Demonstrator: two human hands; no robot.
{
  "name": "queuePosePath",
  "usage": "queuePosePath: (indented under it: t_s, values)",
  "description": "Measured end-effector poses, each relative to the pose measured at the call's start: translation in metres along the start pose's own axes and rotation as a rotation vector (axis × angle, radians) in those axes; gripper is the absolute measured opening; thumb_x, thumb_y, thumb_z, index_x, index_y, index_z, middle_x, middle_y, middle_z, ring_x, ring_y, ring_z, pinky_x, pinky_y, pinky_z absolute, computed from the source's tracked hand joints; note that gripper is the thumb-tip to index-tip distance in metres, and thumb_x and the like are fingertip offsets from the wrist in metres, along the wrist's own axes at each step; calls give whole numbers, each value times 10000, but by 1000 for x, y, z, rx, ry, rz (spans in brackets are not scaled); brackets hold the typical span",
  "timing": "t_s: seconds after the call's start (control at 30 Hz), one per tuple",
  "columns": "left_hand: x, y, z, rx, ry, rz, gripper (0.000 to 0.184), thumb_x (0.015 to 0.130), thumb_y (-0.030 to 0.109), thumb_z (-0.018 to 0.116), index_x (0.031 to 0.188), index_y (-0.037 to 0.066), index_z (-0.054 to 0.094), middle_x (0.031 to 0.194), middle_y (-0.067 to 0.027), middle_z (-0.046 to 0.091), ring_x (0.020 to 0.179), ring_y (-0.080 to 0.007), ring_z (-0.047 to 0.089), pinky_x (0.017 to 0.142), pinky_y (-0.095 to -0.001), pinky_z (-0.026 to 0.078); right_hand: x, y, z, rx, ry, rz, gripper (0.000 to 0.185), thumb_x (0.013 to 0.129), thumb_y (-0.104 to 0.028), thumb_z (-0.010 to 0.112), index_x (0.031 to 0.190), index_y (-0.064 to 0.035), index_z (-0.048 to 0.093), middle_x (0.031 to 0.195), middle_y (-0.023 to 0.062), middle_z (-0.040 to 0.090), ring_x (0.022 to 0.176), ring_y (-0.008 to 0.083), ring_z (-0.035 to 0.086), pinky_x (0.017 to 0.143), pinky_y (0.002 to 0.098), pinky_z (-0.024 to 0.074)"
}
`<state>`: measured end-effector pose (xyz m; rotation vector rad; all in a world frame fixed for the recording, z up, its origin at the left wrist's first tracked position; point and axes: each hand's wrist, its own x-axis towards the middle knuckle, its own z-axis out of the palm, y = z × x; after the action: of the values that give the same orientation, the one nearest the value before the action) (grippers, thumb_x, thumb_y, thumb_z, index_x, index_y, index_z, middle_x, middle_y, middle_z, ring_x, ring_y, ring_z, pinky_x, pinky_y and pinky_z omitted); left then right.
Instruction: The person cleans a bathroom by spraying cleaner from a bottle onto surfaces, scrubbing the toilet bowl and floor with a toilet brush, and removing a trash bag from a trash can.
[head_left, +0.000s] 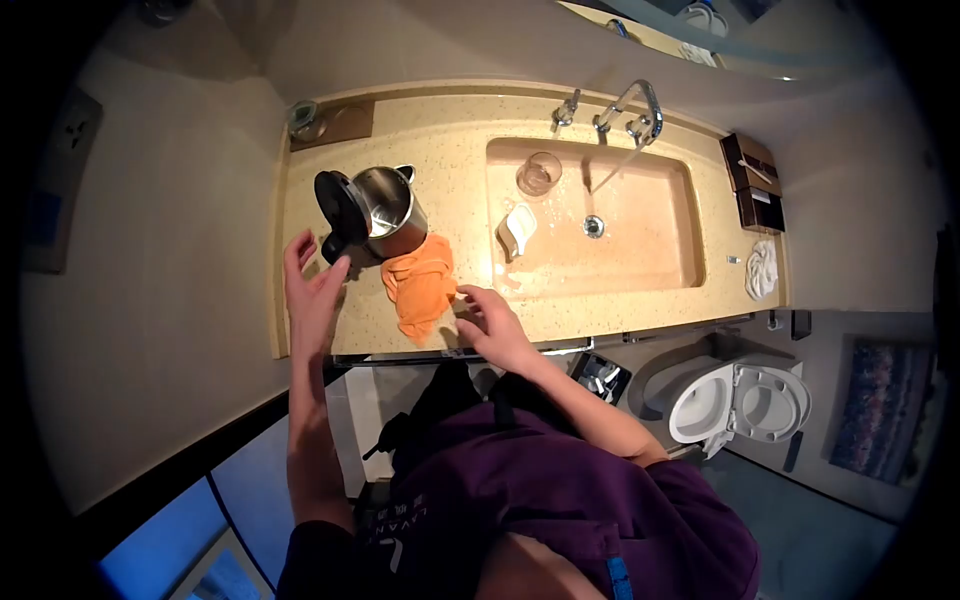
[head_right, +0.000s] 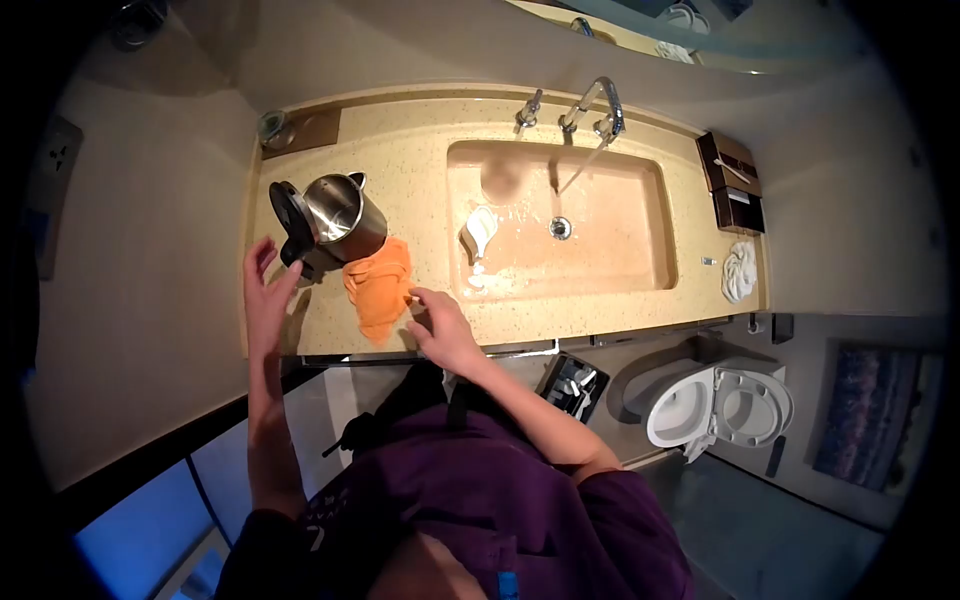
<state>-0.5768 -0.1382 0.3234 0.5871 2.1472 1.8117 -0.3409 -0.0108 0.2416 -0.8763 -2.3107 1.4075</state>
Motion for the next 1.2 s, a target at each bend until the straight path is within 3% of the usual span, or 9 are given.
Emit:
queuePosePath:
  t_s: [0.17, 0.27, 0.47, 0.57, 0.63, 0.7, 0.87, 1.0, 1.2]
  values:
    - [49, -46, 8, 25, -348, -159, 549, 806, 142, 831, 1229, -17, 519, 1087, -81, 656, 967, -136, 628, 848, -266, 507, -13, 11, -18, 347, -74, 370, 194, 963, -68, 643, 1154, -36, 664, 942, 9, 679, 881, 92, 617, 802, 248, 514]
    - [56, -44, 8, 163, -295, -103, 480, 788, 131, 844, 1159, -21, 579, 1001, -64, 682, 906, -126, 630, 806, -267, 513, -24, 27, -23, 381, -50, 393, 171, 986, -78, 619, 1142, -19, 660, 938, 25, 690, 863, 98, 628, 800, 245, 512]
    - [69, -78, -3, 5, -451, -425, 209, 821, 29, 778, 990, -22, 665, 924, -28, 690, 851, -100, 639, 783, -255, 523, -32, 30, -35, 564, 25, 531, 158, 1016, -80, 582, 1124, 15, 648, 940, 63, 695, 855, 118, 638, 818, 257, 522]
    - [62, -74, -3, 231, -445, -372, 276, 812, 95, 764, 1046, 1, 653, 879, -19, 683, 794, -86, 609, 708, -243, 514, -28, 33, -34, 627, 49, 533, 135, 1013, -61, 569, 1099, 5, 648, 901, 34, 681, 802, 82, 607, 753, 229, 502]
    - [53, -67, -1, 163, -407, -167, 190, 841, 86, 727, 998, 7, 656, 856, -1, 653, 757, -68, 578, 655, -233, 493, -24, 34, -34, 628, 48, 532, 132, 1015, -60, 566, 1098, 4, 646, 896, 31, 675, 802, 81, 604, 752, 230, 500]
    - [52, -61, 5, -89, -353, -304, 123, 860, 44, 681, 971, 10, 642, 854, 4, 638, 754, -62, 570, 651, -229, 485, -21, 34, -36, 623, 43, 535, 130, 1016, -59, 563, 1097, 4, 644, 891, 28, 669, 802, 81, 600, 750, 230, 499]
    - [51, -64, 5, 88, -350, 104, 176, 846, 26, 657, 1018, 5, 628, 888, -28, 651, 802, -116, 594, 723, -283, 507, -15, 40, -38, 600, 67, 531, 131, 1021, -54, 551, 1098, 8, 636, 881, 24, 659, 796, 81, 592, 753, 230, 497]
    - [43, -11, 42, 149, -330, -34, 235, 791, 18, 684, 1019, 3, 633, 882, -45, 655, 815, -157, 607, 771, -312, 503, -30, 42, -41, 680, 181, 550, 145, 1023, -53, 544, 1109, 12, 641, 886, 29, 665, 791, 80, 596, 755, 227, 501]
    - [7, 33, 100, 69, -572, 145, 232, 761, 37, 742, 967, 11, 639, 855, -19, 644, 789, -131, 601, 740, -295, 499, -93, 63, -45, 725, 354, 582, 159, 1018, -58, 554, 1105, 18, 662, 885, 38, 685, 772, 75, 603, 741, 221, 508]
